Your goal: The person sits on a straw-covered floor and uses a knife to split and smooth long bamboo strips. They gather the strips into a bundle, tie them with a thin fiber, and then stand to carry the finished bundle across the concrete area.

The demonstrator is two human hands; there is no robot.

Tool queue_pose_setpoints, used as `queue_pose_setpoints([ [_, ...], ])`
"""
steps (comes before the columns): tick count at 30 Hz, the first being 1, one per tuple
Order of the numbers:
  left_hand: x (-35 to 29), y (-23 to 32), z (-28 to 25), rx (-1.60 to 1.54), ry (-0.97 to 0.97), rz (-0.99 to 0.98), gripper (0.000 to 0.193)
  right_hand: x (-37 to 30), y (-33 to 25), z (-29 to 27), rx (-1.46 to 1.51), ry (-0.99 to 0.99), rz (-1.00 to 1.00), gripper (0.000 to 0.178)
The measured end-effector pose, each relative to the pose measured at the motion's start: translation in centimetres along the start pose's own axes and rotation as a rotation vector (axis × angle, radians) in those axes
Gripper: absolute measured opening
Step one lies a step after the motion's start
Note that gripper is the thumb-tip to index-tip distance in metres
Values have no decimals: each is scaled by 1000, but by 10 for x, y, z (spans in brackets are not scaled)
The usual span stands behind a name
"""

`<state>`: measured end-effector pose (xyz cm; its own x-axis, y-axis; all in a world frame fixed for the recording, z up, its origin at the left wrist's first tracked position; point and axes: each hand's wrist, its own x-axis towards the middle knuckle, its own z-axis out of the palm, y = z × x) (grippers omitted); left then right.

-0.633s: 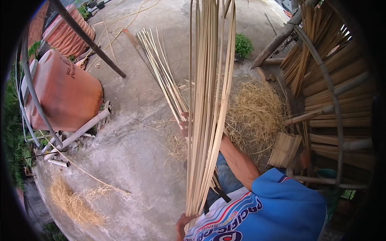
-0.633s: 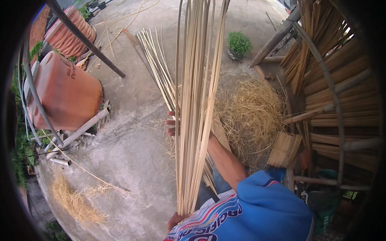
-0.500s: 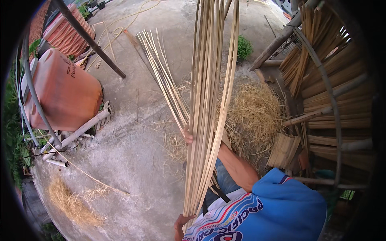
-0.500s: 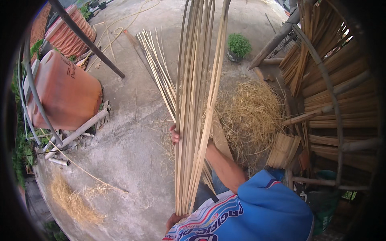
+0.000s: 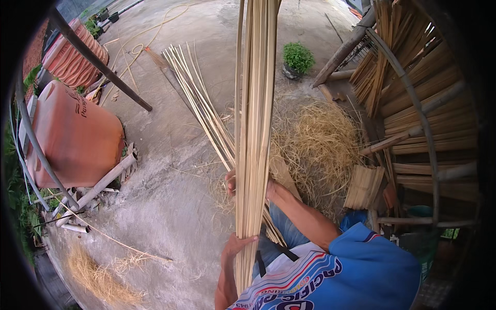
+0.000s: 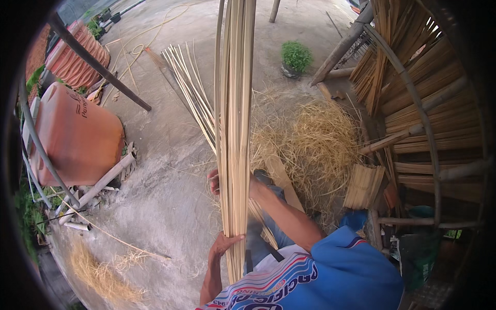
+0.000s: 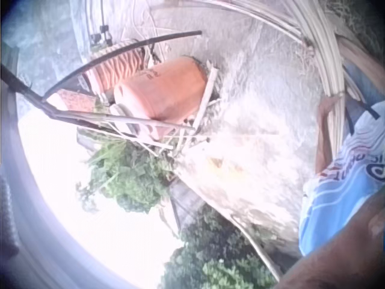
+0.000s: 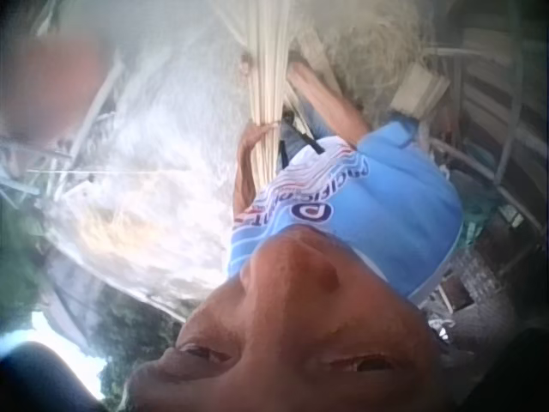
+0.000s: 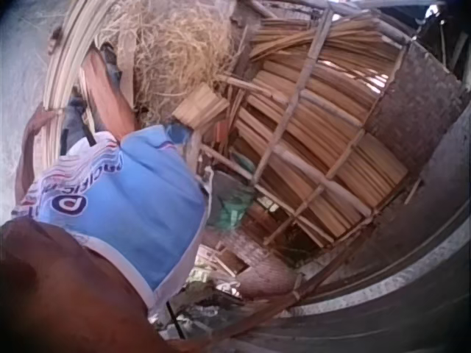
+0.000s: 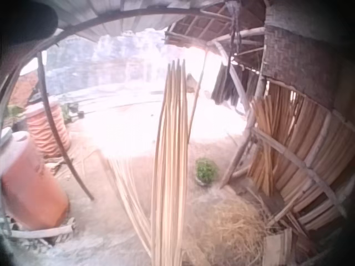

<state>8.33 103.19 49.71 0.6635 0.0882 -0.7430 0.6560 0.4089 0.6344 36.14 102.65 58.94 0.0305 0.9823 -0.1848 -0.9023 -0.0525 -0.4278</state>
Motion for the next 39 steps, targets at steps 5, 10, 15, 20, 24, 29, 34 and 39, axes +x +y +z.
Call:
queue_pose_setpoints([
  [5, 22, -18, -8, -25, 49, -28, 50, 85, -143, -41, 44, 513, -315, 85],
  [10, 42, 8, -5, -7, 291, -191, 52, 178, -257, -147, -190, 318, -340, 74],
  [15, 63, 21, 3, -117, 415, -258, 49, 209, -314, -157, -328, 445, -398, 112],
  [20, 99, 82, -1, -57, 444, -231, 44, 251, -337, -130, -886, 871, -461, 117],
  [24, 134, 172, -34, -102, 425, -304, 43, 320, -405, -130, -819, 764, -441, 99],
  [29, 184, 237, -89, -112, 448, -267, 44, 424, -470, -143, -1028, 750, -448, 92],
  [34, 226, 230, -166, -21, 554, -209, 47, 472, -475, -182, -762, 723, -475, 97],
  [39, 262, 246, -245, 184, 669, -303, 74, 370, -386, -274, -730, 993, -80, 76],
])
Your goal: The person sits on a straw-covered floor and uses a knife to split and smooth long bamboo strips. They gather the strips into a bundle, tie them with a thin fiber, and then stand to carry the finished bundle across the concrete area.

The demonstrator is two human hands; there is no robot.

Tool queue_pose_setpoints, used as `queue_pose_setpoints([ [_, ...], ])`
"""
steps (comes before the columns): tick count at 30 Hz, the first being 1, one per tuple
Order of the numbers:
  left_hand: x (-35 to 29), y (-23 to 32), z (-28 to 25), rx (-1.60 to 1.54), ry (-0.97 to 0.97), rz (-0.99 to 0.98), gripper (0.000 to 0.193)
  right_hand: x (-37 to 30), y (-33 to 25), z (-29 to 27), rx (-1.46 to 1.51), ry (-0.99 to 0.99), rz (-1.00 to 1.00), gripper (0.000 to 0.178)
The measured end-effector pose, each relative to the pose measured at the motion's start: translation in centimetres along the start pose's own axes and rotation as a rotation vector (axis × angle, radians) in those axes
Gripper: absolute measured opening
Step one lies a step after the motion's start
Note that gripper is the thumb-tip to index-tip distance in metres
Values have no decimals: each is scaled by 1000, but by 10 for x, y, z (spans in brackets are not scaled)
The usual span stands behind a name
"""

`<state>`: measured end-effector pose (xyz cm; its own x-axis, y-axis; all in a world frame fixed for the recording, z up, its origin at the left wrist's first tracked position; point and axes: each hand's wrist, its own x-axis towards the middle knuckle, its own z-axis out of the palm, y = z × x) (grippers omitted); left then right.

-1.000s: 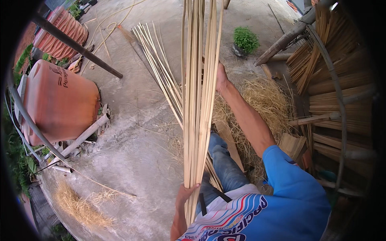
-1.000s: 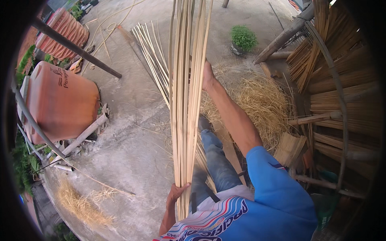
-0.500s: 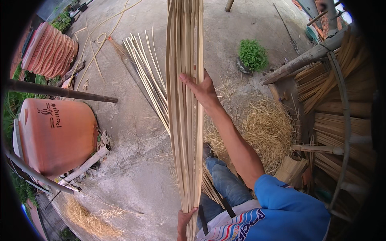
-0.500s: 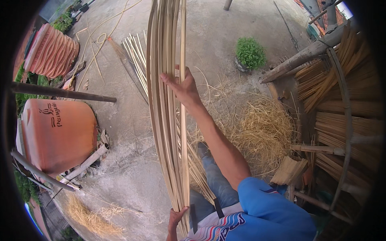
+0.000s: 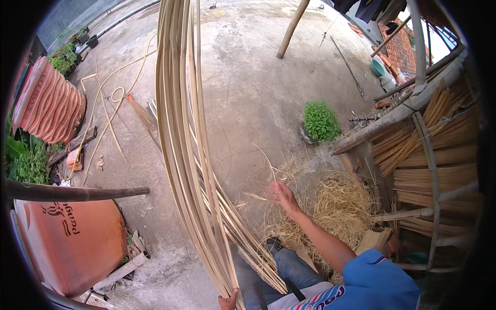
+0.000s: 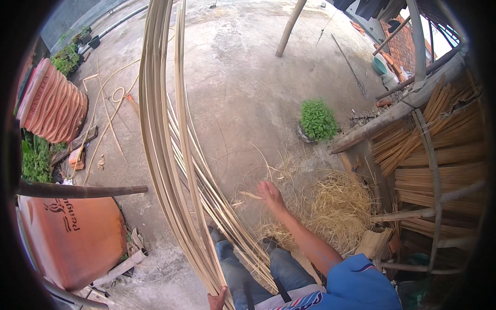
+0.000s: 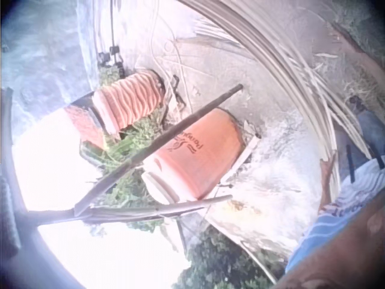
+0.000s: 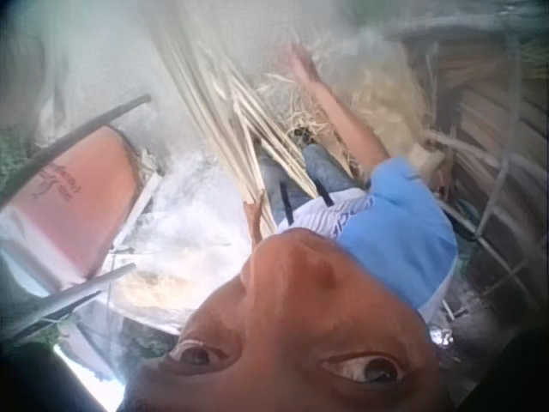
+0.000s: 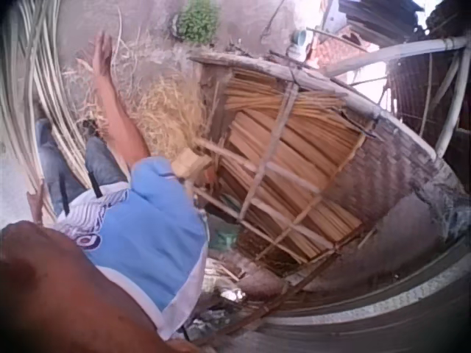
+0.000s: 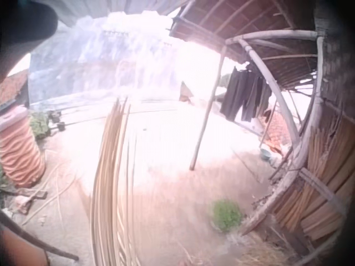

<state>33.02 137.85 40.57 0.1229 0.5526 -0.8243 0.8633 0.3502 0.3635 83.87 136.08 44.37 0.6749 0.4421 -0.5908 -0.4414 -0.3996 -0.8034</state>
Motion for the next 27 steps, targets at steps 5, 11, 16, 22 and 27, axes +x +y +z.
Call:
queue_pose_setpoints([
  [5, 57, 54, -102, 36, 5, -80, 90, -129, 199, -91, -840, -11, 689, 59],
  [11, 122, 134, -150, -338, 192, -17, 59, -179, 168, -85, -963, -387, 879, 52],
  [16, 168, 302, -198, -219, 172, 6, 76, -60, 137, 33, -370, 66, 787, 48],
  [22, 201, 472, -168, -265, 219, -25, 72, 124, 11, -34, -721, -170, 637, 44],
  [27, 251, 609, -159, -252, 171, 70, 56, 343, -234, -54, 163, 277, 229, 49],
])
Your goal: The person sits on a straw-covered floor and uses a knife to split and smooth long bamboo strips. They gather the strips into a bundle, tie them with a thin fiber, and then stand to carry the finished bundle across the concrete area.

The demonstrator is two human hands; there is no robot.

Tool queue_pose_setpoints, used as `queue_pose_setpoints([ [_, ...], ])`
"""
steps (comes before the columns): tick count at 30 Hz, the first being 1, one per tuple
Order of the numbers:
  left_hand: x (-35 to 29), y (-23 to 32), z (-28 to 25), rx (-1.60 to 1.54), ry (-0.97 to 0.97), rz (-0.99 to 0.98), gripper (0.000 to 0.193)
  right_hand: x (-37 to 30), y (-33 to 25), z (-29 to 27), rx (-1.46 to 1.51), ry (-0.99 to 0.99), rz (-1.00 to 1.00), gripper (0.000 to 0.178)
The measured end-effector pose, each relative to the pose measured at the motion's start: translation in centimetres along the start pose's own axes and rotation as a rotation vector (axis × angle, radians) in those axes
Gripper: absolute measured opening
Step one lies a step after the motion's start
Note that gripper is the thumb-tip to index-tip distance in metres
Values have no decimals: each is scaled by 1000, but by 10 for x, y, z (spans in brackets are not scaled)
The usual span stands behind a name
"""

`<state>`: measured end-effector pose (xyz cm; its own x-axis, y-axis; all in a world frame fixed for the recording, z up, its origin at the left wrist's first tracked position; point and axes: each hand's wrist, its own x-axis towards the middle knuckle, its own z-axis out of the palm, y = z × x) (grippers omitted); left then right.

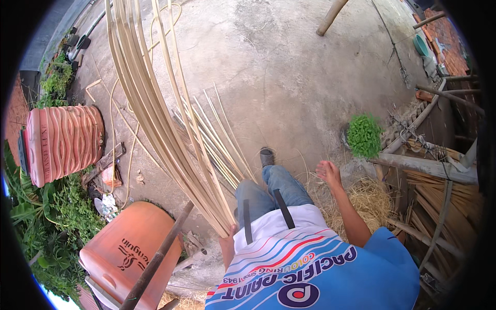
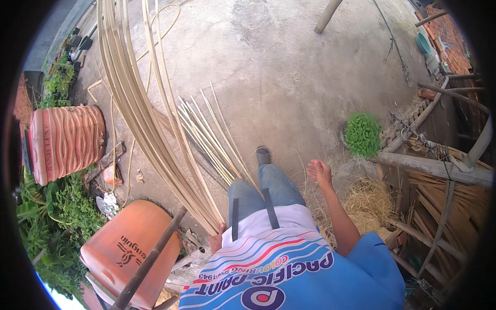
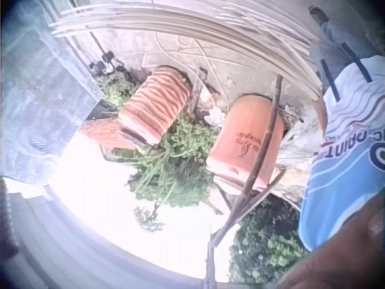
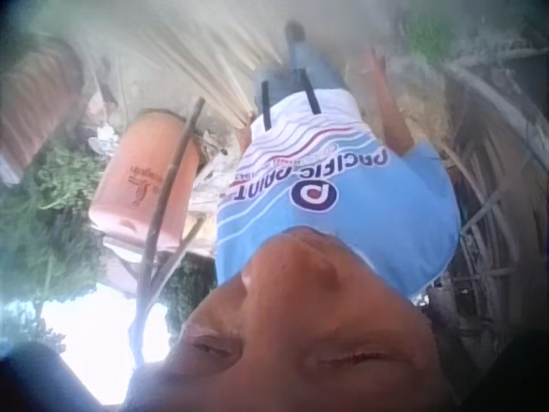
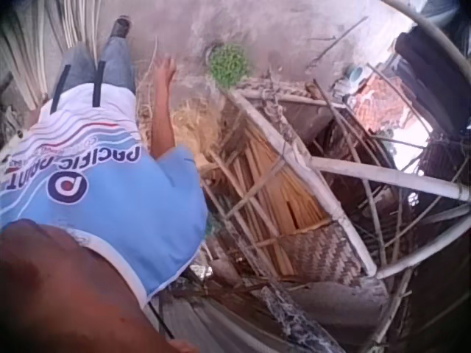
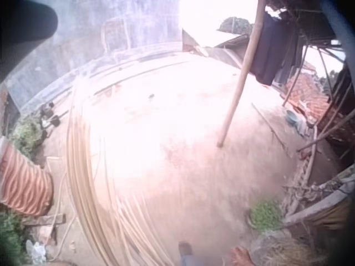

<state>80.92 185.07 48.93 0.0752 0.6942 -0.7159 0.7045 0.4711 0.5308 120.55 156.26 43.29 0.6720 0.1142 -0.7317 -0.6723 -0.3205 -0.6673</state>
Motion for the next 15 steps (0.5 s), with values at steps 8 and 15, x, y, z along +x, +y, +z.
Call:
queue_pose_setpoints([
  [8, 71, 236, 53, -197, -158, -32, 49, 120, -239, 88, -204, -87, -228, 42],
  [15, 199, 307, 61, 176, -51, -50, 61, 183, -61, 18, -735, 140, 59, 24],
])
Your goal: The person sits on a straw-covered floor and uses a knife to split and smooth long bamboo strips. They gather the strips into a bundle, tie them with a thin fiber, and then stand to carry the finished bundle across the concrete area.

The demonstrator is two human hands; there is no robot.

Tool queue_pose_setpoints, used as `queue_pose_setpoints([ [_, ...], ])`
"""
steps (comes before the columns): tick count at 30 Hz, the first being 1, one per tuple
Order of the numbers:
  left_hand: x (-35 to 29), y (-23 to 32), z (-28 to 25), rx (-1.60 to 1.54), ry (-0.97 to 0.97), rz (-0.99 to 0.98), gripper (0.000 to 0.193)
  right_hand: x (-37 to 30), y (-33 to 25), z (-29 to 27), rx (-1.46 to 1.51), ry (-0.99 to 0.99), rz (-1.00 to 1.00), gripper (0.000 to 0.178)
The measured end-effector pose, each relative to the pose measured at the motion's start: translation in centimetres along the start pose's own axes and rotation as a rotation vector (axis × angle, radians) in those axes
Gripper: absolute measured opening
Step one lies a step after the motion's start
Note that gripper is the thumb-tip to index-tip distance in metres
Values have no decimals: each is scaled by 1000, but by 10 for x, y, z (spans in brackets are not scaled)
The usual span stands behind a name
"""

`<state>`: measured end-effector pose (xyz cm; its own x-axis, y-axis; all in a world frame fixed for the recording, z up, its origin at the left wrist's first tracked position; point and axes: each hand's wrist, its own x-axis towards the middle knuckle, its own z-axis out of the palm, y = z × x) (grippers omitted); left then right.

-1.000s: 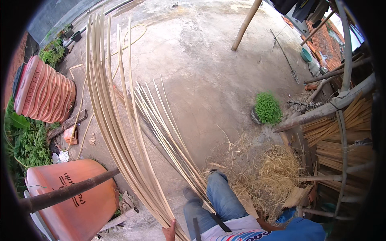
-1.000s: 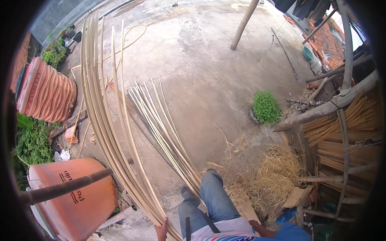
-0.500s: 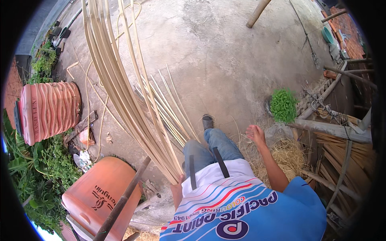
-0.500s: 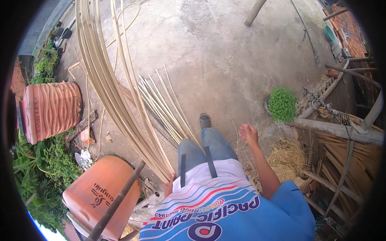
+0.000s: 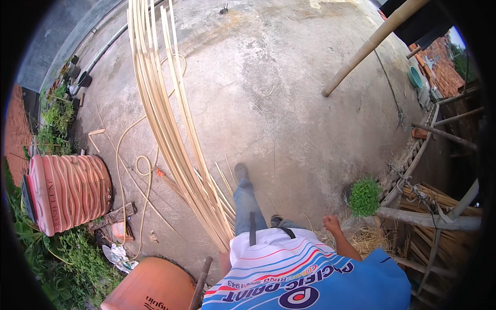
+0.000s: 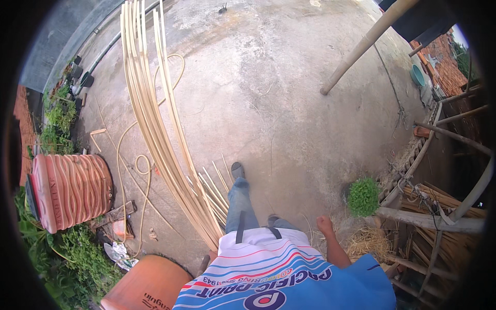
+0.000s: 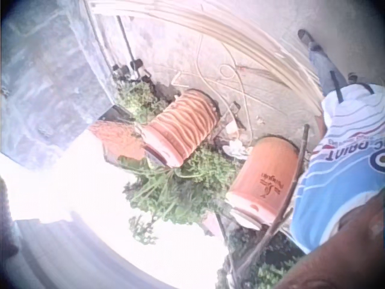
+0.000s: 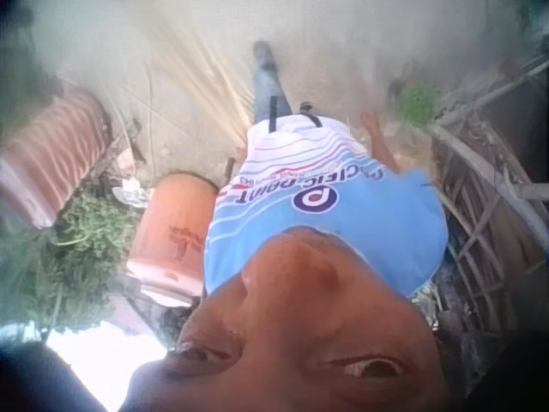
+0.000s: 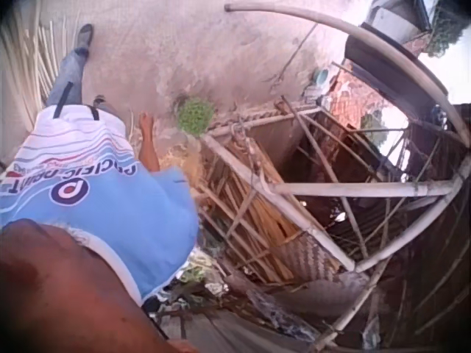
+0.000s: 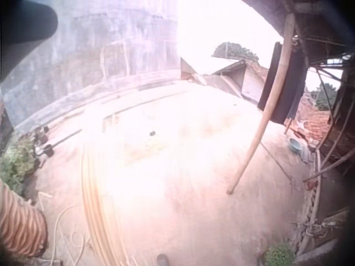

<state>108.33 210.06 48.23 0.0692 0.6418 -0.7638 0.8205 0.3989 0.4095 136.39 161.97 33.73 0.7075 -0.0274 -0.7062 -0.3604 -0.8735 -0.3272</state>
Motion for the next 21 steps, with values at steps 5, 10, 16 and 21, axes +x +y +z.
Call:
queue_pose_setpoints([
  [5, 115, 109, -12, -47, 20, 4, 82, -62, -85, 6, 254, -316, 192, 29],
  [10, 168, 259, -31, -142, 23, 68, 90, -19, -190, -14, -127, -226, -43, 31],
  [16, 203, 387, -19, -181, 11, 195, 83, 74, -355, -50, 416, -119, 232, 31],
  [21, 179, 465, 45, -422, -122, 251, 75, 176, -433, -83, 437, -172, 221, 33],
])
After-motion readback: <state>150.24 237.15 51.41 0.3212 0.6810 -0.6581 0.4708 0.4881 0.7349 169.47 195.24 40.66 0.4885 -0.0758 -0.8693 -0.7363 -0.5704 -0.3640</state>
